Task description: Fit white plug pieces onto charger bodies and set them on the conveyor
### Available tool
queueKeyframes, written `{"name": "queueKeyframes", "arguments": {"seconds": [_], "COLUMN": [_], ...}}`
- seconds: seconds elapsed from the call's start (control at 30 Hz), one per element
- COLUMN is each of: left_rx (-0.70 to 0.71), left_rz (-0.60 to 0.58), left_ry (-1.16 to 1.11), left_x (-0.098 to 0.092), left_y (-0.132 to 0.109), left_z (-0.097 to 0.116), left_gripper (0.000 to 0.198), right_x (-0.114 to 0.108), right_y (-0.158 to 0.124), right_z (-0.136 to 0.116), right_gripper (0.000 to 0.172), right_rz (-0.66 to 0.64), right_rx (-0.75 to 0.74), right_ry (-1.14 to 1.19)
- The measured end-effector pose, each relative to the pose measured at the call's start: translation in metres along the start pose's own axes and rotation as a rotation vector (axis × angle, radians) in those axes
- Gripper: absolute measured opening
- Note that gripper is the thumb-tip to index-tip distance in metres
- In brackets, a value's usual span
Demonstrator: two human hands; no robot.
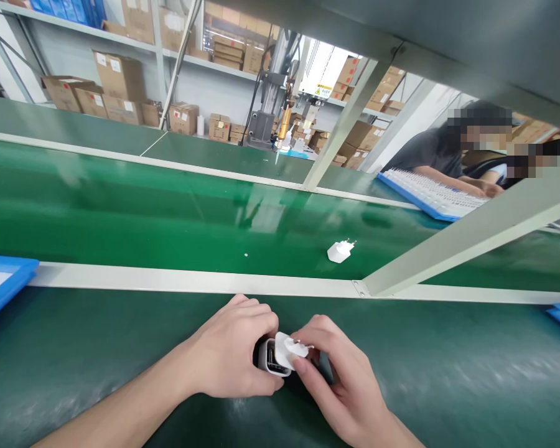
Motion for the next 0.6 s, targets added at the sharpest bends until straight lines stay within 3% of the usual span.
{"name": "queueKeyframes", "arguments": {"seconds": [0.2,0.6], "left_rx": [-0.009,0.002], "left_rz": [0.002,0.010], "left_ry": [0.013,-0.012], "left_x": [-0.001,-0.003], "left_y": [0.000,0.000], "left_z": [-0.001,-0.001], "left_gripper": [0.035,0.034], "right_x": [0.014,0.017], "right_y": [0.004,0.004], "right_z": [0.005,-0.002], "right_gripper": [0.012,0.013], "right_rz": [-0.182,-0.192], "right_rx": [0.060,0.006], "right_ry": [-0.039,-0.148]}}
Point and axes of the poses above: each hand's wrist, its own y-axis towards the middle knuckle, its own x-axis out of the palm, z = x × y, the point moved 10 cm from there along y, towards the middle knuckle, and after that the axes turned 7 degrees about -z, right-handed, at the moved point
